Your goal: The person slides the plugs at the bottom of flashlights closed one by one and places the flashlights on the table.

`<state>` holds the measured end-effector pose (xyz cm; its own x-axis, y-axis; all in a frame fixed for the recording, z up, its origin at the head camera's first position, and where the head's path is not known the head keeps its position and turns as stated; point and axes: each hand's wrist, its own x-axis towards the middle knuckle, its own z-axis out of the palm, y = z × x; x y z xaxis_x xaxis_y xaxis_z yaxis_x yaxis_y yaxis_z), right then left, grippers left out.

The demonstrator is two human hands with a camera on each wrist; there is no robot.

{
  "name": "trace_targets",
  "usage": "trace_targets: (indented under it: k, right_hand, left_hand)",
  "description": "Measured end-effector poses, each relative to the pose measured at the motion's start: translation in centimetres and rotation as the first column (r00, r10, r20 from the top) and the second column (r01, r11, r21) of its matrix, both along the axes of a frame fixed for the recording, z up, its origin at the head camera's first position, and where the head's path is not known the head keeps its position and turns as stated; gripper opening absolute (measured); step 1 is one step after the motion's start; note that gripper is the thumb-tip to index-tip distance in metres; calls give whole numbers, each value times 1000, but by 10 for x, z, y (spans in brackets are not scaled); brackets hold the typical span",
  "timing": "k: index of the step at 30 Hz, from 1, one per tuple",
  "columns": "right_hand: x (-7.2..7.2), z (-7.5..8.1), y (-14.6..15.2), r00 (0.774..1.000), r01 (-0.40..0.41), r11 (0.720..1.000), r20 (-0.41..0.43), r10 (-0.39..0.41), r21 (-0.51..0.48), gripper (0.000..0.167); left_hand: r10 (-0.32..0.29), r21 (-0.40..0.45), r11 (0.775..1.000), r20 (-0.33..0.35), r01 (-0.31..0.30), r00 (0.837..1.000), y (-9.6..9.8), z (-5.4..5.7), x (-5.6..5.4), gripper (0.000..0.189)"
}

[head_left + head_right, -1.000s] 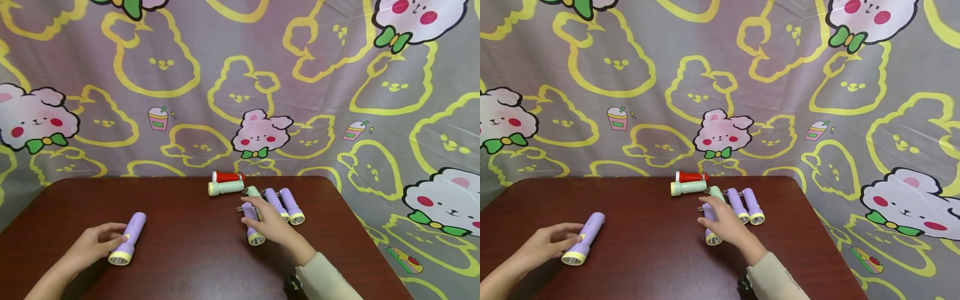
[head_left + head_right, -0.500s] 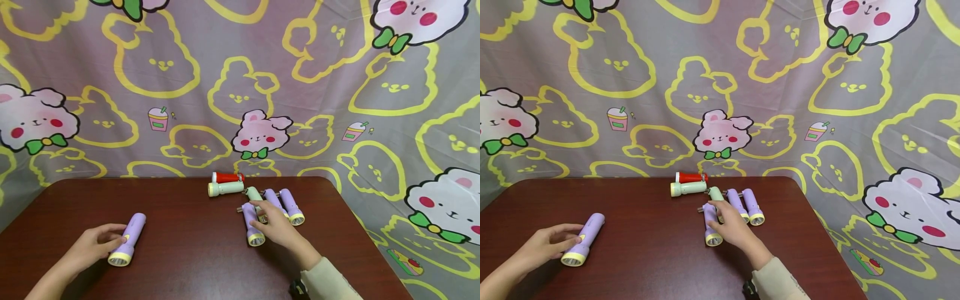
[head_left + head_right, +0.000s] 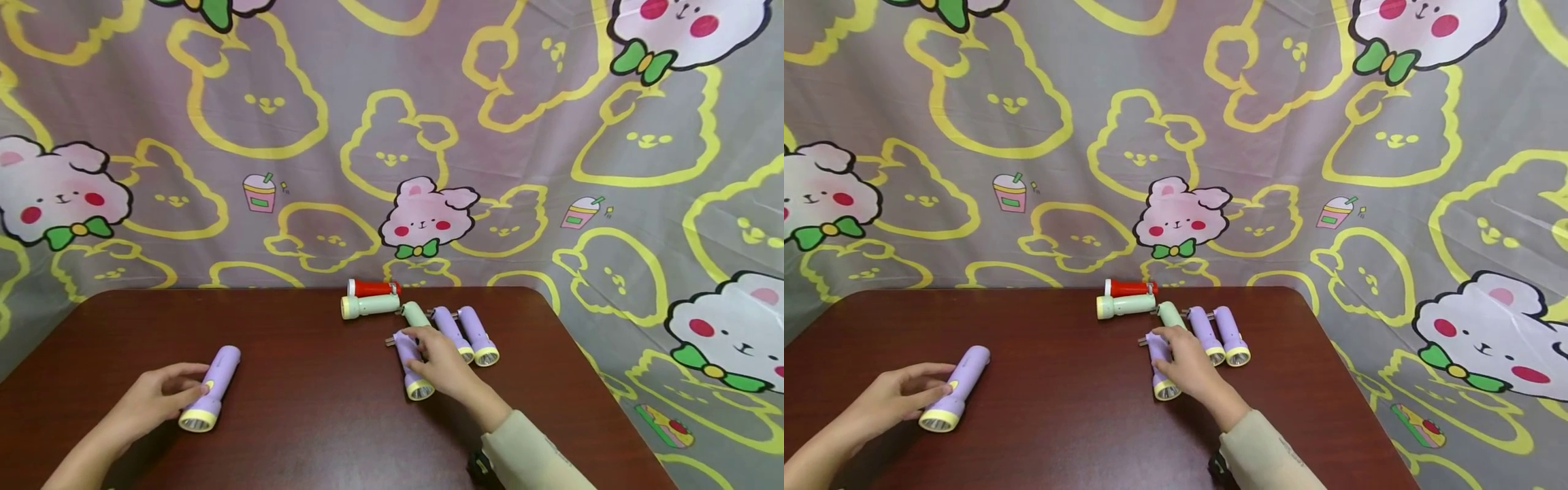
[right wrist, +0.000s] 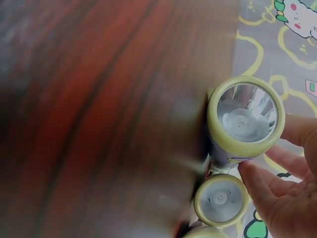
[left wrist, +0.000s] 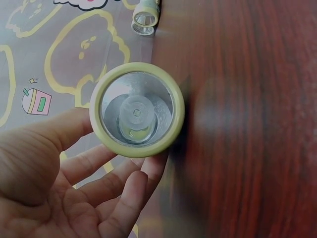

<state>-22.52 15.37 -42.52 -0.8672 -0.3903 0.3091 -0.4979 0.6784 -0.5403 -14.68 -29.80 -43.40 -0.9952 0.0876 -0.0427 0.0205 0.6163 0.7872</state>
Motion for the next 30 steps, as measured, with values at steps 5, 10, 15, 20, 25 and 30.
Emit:
trace_targets:
  k: [5, 10, 15, 20, 25, 30]
  right_hand:
    - [-1, -2, -1, 1000, -5, 1000, -9, 5, 1, 47]
    - [-4, -2, -1, 999, -21, 1000, 32, 21, 1, 47]
    - [-7, 0, -2, 995, -59, 998, 79, 59, -6, 47]
    - [-10, 0, -2, 992, -74, 997, 108, 72, 14, 47]
    - [-13, 0, -5, 990, -76, 995, 122, 67, 70, 46]
    - [-14, 0, -8, 986, -93, 992, 149, 80, 83, 48]
  left_hand:
    - [2, 4, 1000, 0, -2, 1000, 0, -1, 0, 46]
    - [2, 0, 1000, 5, -2, 1000, 0, -1, 0, 46]
    - [-1, 5, 1000, 25, 1, 1000, -1, 0, 0, 48]
    - [-3, 10, 1000, 38, 2, 999, -1, 1, -1, 49]
    - [-8, 30, 1000, 65, 7, 998, -2, 1, -1, 51]
    - [-8, 29, 1000, 102, 6, 995, -3, 5, -2, 54]
